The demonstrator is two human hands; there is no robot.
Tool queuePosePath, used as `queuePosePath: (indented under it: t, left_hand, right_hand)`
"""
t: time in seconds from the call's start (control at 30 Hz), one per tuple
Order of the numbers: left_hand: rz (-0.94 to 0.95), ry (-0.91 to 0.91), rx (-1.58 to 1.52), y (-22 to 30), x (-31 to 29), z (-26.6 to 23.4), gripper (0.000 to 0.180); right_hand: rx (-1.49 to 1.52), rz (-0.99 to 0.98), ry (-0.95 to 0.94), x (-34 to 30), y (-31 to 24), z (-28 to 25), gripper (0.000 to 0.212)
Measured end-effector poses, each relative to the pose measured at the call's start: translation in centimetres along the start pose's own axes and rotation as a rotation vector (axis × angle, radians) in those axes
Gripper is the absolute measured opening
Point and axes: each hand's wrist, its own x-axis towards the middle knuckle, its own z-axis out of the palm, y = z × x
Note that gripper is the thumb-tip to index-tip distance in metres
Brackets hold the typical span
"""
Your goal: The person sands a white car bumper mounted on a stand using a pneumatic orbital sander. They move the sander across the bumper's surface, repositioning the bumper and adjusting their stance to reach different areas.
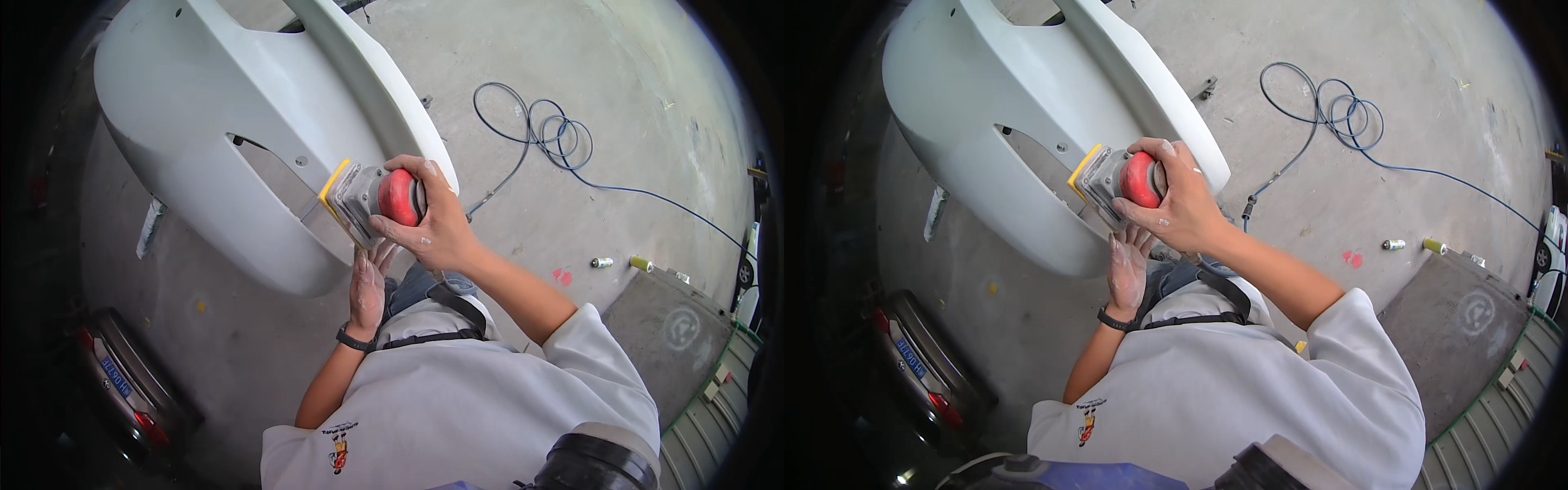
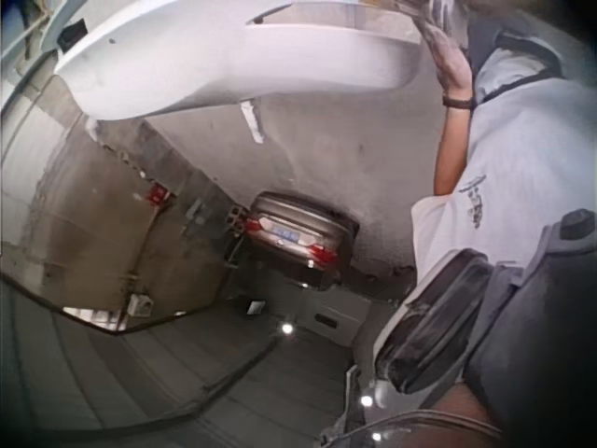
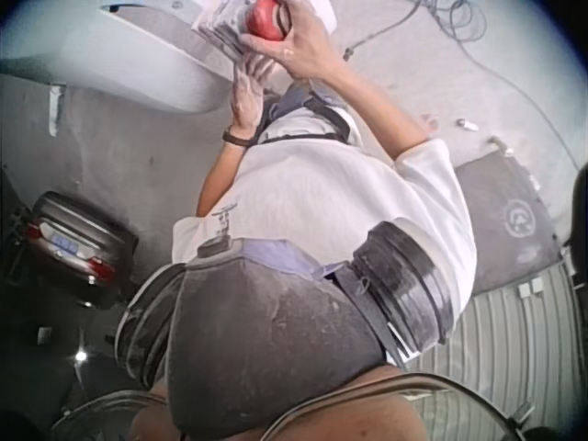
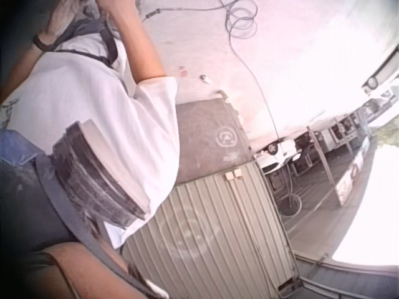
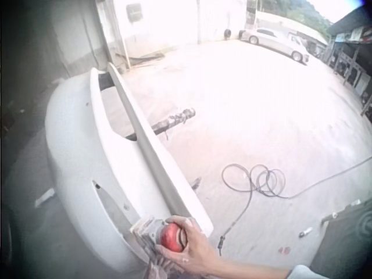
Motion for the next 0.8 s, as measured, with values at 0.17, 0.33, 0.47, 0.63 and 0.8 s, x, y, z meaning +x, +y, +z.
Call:
queuePosePath:
  t: [0.17, 0.33, 0.47, 0.63, 0.8]
  left_hand:
    - [-0.343, -0.168, 0.056, -2.6, 1.1, -2.9, 0.071]
    - [-0.341, -0.181, 0.269, -2.7, 0.3, -3.3, 0.059]
    - [-0.318, -0.225, 0.383, 0.1, 1.6, -2.4, 0.055]
    - [-0.158, -0.23, 0.013, 3.5, 7.0, 1.5, 0.051]
    - [-0.179, -0.147, -0.071, 3.0, 6.6, 2.5, 0.054]
  right_hand:
    - [-0.128, 0.212, 0.139, 3.5, 2.1, 5.0, 0.074]
    - [-0.252, 0.208, 0.249, 0.9, 2.6, 6.9, 0.072]
    - [-0.305, 0.277, 0.313, 2.4, 1.9, 7.1, 0.073]
    - [-0.436, 0.157, 0.189, 9.8, -1.6, 4.7, 0.076]
    - [-0.44, 0.218, 0.052, 11.5, -2.5, 3.5, 0.073]
